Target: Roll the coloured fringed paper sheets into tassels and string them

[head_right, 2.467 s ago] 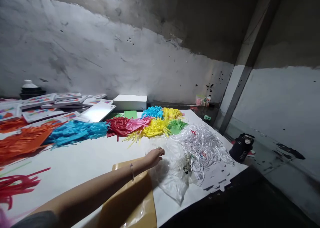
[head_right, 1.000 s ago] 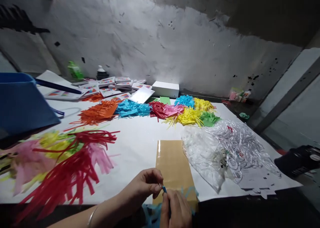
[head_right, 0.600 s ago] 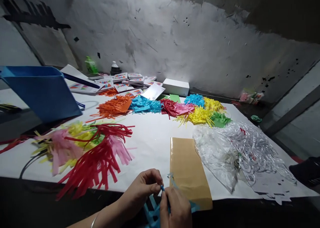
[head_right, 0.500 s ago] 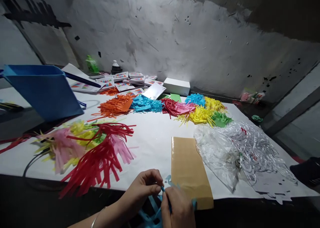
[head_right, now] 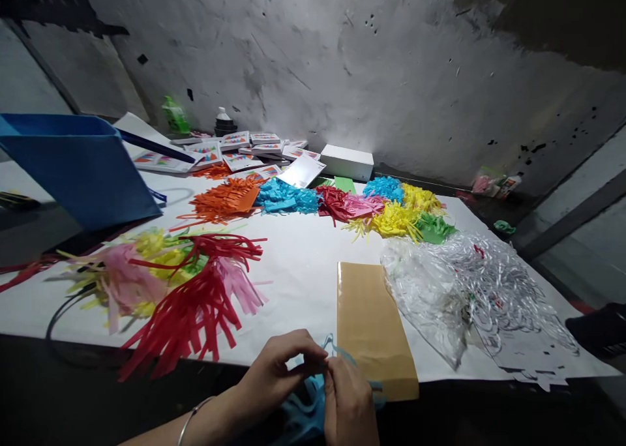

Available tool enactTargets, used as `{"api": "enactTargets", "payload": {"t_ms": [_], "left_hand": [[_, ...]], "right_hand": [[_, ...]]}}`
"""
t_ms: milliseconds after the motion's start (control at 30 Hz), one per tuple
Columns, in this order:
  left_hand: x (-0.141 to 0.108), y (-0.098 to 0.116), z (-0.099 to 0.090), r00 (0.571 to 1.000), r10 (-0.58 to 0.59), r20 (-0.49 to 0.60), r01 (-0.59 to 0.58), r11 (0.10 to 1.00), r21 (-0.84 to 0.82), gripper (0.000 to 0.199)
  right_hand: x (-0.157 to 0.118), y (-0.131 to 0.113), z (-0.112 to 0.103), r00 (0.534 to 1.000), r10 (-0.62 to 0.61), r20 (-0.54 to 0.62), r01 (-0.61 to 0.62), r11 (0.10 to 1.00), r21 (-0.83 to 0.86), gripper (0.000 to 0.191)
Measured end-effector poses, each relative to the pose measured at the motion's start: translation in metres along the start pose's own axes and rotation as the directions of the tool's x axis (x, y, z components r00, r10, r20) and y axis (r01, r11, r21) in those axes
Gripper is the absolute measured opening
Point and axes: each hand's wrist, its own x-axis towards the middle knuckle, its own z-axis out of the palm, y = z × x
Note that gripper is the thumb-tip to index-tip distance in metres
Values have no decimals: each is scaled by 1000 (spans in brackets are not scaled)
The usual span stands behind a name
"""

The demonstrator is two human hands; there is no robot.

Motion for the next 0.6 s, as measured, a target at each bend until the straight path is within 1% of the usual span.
{"api": "enactTargets", "payload": {"t_ms": [100,167,267,333,400,467,533,600], "left_hand": [[0,-5,1,999,42,-2,-42,999,33,19],[0,-7,1,1000,24,-3,-24,1000,7,21],[1,-9,1,1000,-9,3,9,1000,-27,22],[2,-10,-1,998,-51,48,54,997,-56,21],[5,-10,-5,985,-128,116,137,988,-73,19],[7,-9,-9,970,-191,153,200,979,-44,13],[8,-8,-13,966,-202,161,205,979,0,10],[8,-6,-14,966,-178,190,173,984,44,11]], "right_hand": [[0,3,0,999,45,30,-47,997,60,24],[-1,4,-2,997,56,46,-59,994,87,23],[-2,4,-4,997,43,59,-47,997,66,23],[-2,3,-4,998,34,60,-36,998,47,24],[-3,3,-4,998,39,55,-42,998,45,24],[-3,4,-5,997,45,59,-48,997,53,23],[-4,7,-5,997,38,68,-42,998,54,23],[-4,9,-5,997,28,73,-31,999,43,24]]}}
